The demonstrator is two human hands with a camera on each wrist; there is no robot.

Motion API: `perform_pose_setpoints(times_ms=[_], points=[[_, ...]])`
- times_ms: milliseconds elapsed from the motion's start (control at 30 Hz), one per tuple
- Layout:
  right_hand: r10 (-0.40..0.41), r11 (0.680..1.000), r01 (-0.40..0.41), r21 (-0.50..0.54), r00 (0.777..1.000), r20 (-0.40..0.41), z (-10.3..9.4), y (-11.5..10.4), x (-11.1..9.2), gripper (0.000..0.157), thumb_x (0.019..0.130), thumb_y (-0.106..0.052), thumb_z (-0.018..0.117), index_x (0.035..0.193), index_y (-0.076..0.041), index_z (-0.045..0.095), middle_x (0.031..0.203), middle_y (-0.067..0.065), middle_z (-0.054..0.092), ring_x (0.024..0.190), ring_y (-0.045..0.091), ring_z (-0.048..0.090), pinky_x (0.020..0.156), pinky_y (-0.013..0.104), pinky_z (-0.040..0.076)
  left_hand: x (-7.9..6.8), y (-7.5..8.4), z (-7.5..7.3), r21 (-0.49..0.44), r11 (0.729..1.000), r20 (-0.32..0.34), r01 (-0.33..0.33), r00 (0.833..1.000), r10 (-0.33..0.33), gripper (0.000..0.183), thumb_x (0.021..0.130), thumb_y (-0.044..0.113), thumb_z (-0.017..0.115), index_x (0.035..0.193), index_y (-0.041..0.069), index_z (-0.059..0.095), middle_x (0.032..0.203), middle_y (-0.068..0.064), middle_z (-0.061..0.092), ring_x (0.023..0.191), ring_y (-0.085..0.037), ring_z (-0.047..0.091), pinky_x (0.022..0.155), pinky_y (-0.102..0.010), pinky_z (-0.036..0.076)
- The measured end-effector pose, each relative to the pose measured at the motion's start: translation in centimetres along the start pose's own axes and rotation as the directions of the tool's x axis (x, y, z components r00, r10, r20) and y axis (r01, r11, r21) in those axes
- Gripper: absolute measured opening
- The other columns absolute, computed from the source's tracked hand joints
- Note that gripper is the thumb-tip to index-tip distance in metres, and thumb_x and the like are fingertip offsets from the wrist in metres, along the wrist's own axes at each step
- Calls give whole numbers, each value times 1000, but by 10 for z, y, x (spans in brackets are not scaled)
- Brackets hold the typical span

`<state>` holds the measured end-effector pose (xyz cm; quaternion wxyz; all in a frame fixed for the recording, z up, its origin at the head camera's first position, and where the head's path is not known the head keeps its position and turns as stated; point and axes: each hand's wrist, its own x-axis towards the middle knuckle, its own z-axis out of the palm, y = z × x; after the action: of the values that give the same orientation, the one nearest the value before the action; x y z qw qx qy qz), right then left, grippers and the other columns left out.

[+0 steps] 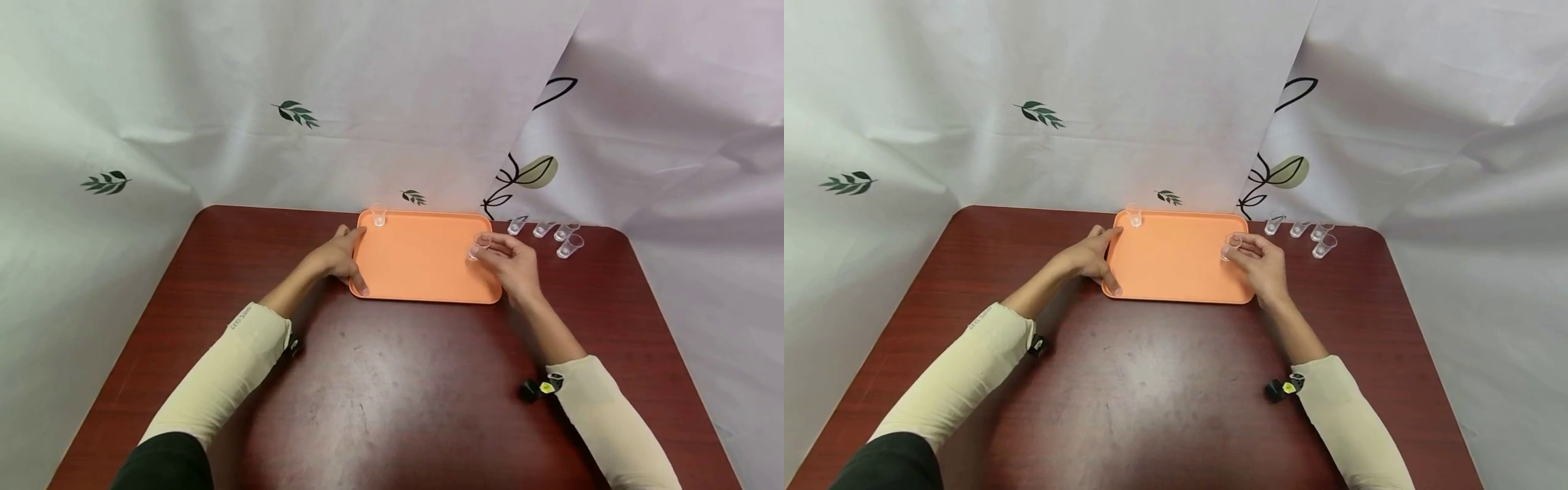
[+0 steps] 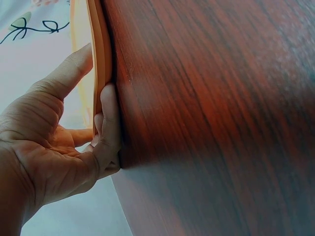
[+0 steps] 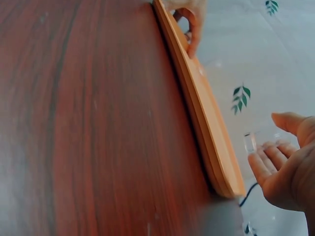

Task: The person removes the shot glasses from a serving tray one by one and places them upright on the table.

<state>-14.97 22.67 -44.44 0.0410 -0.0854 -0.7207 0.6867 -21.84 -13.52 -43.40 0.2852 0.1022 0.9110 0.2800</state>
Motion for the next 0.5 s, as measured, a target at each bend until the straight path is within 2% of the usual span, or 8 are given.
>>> perform_pose_setpoints(times_ms=[67, 167, 500], points=[[3, 1000, -2, 4, 1000, -31, -6, 0, 1, 47, 96, -6, 89, 139, 8, 74, 103, -18, 82, 101, 0, 78, 88, 17, 64, -4, 4, 0, -10, 1000, 1, -3, 1000, 3, 153, 67, 15, 111, 183, 13, 12, 151, -21, 32, 133, -38, 48, 110, -43, 51], [-3, 1000, 4, 17, 997, -73, -16, 0, 4, 47, 96, -6, 89, 139, 7, 74, 100, -18, 82, 100, -1, 78, 88, 16, 63, -3, 3, 0, -3, 1000, -3, -3, 1000, 3, 154, 66, 16, 111, 183, 13, 12, 152, -21, 32, 134, -37, 47, 111, -44, 50], [30, 982, 10, 190, 978, -207, -42, 6, 13, 48, 93, 6, 87, 140, 9, 73, 94, -12, 84, 94, 1, 78, 87, 14, 61, -1, -1, 0, -18, 1000, 5, -8, 1000, 8, 154, 65, 16, 112, 183, 13, 12, 151, -22, 32, 130, -39, 50, 95, -38, 55]])
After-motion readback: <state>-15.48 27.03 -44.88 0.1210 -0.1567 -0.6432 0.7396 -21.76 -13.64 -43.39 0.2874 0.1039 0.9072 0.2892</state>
